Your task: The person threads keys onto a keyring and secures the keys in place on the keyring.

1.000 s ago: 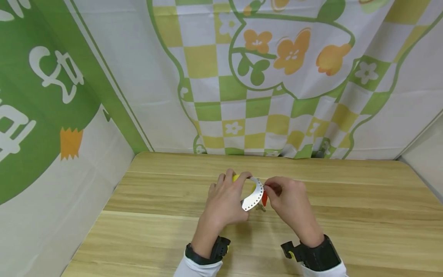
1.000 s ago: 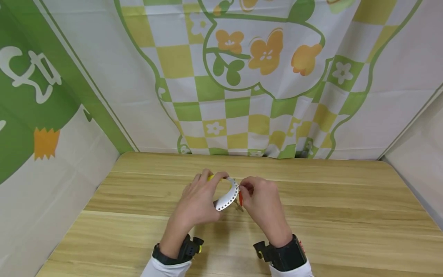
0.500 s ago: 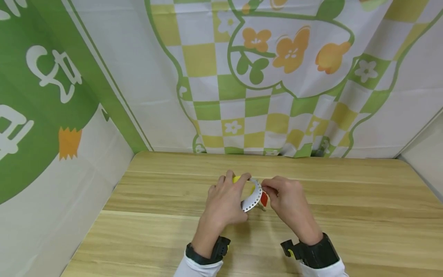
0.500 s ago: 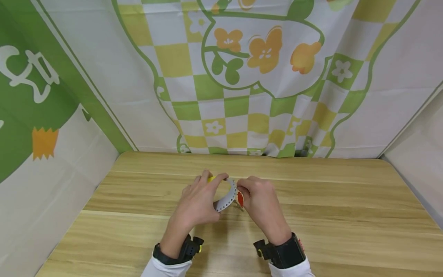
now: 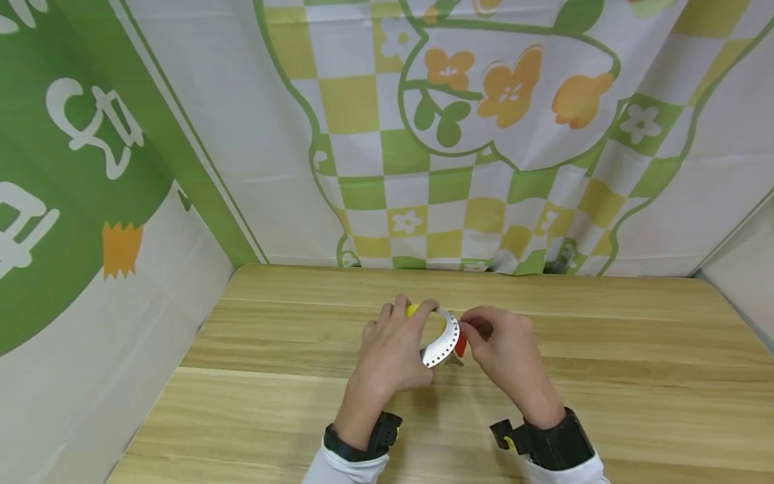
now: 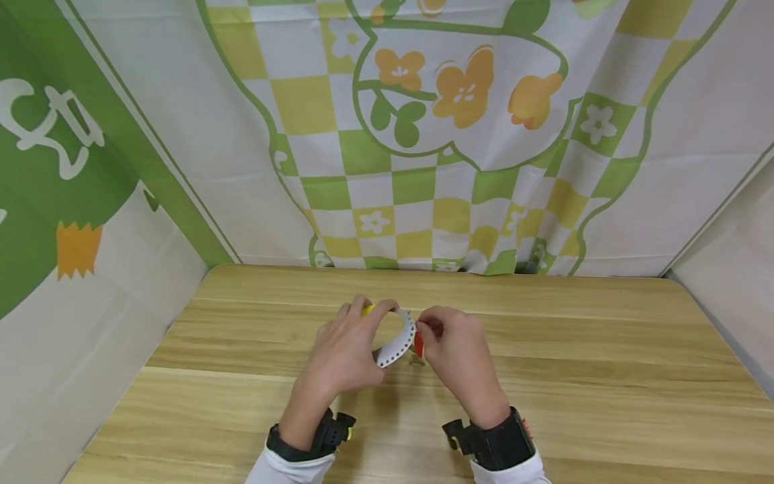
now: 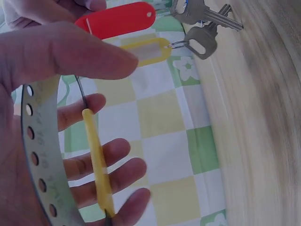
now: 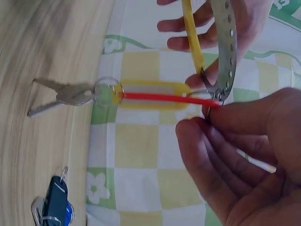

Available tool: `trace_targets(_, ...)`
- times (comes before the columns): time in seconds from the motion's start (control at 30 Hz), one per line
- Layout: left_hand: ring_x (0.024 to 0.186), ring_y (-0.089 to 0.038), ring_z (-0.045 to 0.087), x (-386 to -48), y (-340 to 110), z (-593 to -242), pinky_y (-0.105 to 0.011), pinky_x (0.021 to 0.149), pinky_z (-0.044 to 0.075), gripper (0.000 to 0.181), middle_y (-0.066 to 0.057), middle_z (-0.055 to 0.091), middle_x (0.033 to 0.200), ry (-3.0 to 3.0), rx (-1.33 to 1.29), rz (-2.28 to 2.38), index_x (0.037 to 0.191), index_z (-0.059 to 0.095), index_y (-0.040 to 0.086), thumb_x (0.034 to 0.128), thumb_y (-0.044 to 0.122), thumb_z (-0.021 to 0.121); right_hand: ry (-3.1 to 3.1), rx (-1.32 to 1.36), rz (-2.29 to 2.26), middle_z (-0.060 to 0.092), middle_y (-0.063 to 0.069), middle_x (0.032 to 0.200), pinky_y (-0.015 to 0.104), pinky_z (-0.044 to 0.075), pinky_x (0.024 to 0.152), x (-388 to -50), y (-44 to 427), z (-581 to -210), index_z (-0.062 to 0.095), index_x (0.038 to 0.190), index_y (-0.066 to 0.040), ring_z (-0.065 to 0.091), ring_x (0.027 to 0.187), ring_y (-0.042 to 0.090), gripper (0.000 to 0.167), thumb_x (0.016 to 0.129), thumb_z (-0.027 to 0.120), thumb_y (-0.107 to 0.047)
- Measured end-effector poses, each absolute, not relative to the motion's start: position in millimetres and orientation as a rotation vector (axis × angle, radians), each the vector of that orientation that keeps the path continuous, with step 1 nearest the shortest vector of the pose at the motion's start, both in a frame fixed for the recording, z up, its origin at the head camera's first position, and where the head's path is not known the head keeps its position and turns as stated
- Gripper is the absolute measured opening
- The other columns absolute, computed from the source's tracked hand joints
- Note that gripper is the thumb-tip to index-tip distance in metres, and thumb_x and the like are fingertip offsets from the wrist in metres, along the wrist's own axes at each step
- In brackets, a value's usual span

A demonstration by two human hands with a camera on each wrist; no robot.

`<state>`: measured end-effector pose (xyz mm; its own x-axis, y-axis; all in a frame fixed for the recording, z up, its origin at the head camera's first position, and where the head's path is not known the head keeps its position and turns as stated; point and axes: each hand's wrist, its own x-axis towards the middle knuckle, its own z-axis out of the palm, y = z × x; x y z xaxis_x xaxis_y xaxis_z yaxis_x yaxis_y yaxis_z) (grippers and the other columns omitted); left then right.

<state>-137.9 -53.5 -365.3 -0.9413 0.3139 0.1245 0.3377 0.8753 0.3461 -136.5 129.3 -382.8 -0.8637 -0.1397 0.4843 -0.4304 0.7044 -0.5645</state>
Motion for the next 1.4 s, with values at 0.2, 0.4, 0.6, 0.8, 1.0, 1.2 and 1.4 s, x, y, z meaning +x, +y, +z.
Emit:
trace_targets(0.2,0.11,-0.033,0.053,-137,-51,-365,-0.05,0.075,0.046,0.095,-0.015,0.053,0.133,-2.944,-0.499,-0.539,0.142,0.055,0.026,0.0539,0.017,0.088,-2.477,0.36,1.024,0.072,0.003,0.075,0.03,0.054,0.059,-137,127,-383,0.077,0.086,-0.003,0.066,0.064,0.01,0.008,0.082,0.08,0.003)
trace_targets(0.4,0.105,-0.031,0.053,-138,-54,-364,-0.044,0.07,0.043,0.095,-0.012,0.054,0.126,-2.955,-0.54,-0.589,0.142,0.056,0.026,0.0539,0.015,0.087,-2.434,0.496,0.935,0.072,0.004,0.077,0.027,0.052,0.056,-138,130,-383,0.078,0.087,-0.003,0.063,0.062,0.007,0.012,0.08,0.081,0.007)
trace_targets(0.6,0.106,-0.032,0.053,-139,-59,-361,-0.049,0.075,0.046,0.091,-0.011,0.054,0.127,-2.997,-0.606,-0.646,0.143,0.055,0.027,0.058,0.013,0.085,-2.404,0.679,0.85,0.071,0.002,0.08,0.026,0.052,0.058,-137,135,-384,0.079,0.089,-0.005,0.064,0.066,0.008,0.019,0.077,0.081,0.011)
trace_targets(0.8,0.102,-0.029,0.052,-139,-62,-360,-0.048,0.074,0.045,0.089,-0.01,0.053,0.126,-2.996,-0.605,-0.686,0.142,0.056,0.027,0.0587,0.015,0.086,-2.451,0.671,0.905,0.071,0.001,0.082,0.025,0.054,0.059,-137,135,-382,0.077,0.091,-0.005,0.064,0.068,0.007,0.017,0.08,0.08,0.008)
trace_targets(1.0,0.102,-0.03,0.051,-138,-58,-361,-0.046,0.075,0.044,0.089,-0.01,0.055,0.124,-2.944,-0.561,-0.654,0.139,0.058,0.027,0.0554,0.015,0.086,-2.543,0.443,1.082,0.07,0.0,0.075,0.026,0.053,0.059,-137,134,-380,0.077,0.088,-0.005,0.063,0.064,0.007,0.006,0.085,0.079,0.0)
trace_targets(1.2,0.102,-0.03,0.052,-137,-57,-362,-0.043,0.073,0.043,0.091,-0.009,0.055,0.12,-2.939,-0.57,-0.633,0.14,0.058,0.026,0.0554,0.015,0.089,-2.51,0.476,1.059,0.071,0.0,0.076,0.026,0.053,0.059,-137,135,-380,0.077,0.087,-0.005,0.063,0.064,0.006,0.007,0.084,0.079,0.001)
trace_targets(1.4,0.108,-0.033,0.054,-138,-61,-363,-0.049,0.077,0.046,0.089,-0.012,0.055,0.127,-2.975,-0.643,-0.639,0.141,0.057,0.026,0.0584,0.017,0.088,-2.426,0.691,0.898,0.07,0.0,0.078,0.025,0.051,0.057,-137,138,-382,0.078,0.086,-0.006,0.06,0.064,0.006,0.018,0.078,0.08,0.01)
